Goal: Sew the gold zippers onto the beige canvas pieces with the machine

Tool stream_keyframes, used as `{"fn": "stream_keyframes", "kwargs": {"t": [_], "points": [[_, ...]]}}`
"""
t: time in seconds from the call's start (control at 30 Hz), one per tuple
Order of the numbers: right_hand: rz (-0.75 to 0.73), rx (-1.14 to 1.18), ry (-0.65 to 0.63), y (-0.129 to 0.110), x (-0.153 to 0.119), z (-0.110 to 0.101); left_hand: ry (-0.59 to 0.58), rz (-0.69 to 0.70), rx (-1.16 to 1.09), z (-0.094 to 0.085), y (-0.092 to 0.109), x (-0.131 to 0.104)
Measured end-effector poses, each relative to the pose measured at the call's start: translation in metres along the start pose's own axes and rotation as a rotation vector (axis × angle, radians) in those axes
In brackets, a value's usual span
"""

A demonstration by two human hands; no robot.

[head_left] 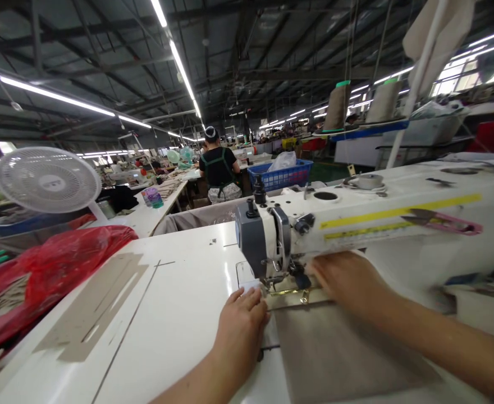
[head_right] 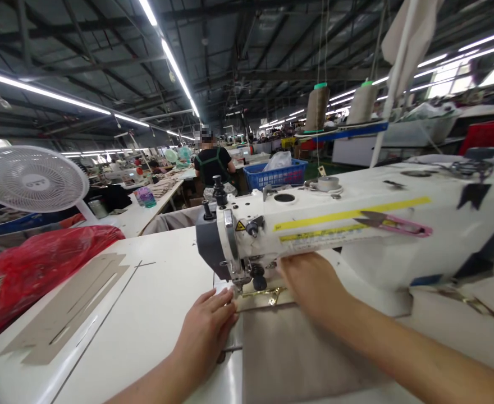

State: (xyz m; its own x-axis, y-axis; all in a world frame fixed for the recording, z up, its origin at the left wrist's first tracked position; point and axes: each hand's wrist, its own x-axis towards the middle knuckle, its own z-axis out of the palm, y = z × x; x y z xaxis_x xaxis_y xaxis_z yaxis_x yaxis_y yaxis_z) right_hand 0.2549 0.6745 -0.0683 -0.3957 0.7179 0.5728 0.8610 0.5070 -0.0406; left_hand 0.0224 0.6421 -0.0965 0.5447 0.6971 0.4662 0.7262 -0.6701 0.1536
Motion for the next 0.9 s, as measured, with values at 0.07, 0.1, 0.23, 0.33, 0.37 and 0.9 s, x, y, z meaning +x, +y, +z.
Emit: {"fn": "stream_keyframes", "kwargs": {"t": [0.07,0.1,0.23,0.33,0.37,0.9], "points": [[-0.101,0.088,-0.041,-0.020,-0.015,0.005,0.010,0.008,-0.022,0.005,-0.001,0.001],[-0.141,0.167,-0.054,-0.030,-0.019,0.010,0.022,0.012,-0.026,0.008,-0.002,0.002],[-0.154,0.380,-0.075,-0.051,-0.022,0.034,0.063,0.052,-0.031,0.012,-0.003,0.004],[-0.117,0.414,-0.077,-0.050,-0.020,0.041,0.055,0.090,-0.011,0.012,-0.003,0.006],[-0.114,0.419,-0.077,-0.048,-0.020,0.041,0.049,0.100,0.001,0.012,-0.003,0.007],[-0.065,0.405,-0.181,-0.045,-0.013,0.037,0.041,0.176,0.052,0.016,-0.011,0.014]]}}
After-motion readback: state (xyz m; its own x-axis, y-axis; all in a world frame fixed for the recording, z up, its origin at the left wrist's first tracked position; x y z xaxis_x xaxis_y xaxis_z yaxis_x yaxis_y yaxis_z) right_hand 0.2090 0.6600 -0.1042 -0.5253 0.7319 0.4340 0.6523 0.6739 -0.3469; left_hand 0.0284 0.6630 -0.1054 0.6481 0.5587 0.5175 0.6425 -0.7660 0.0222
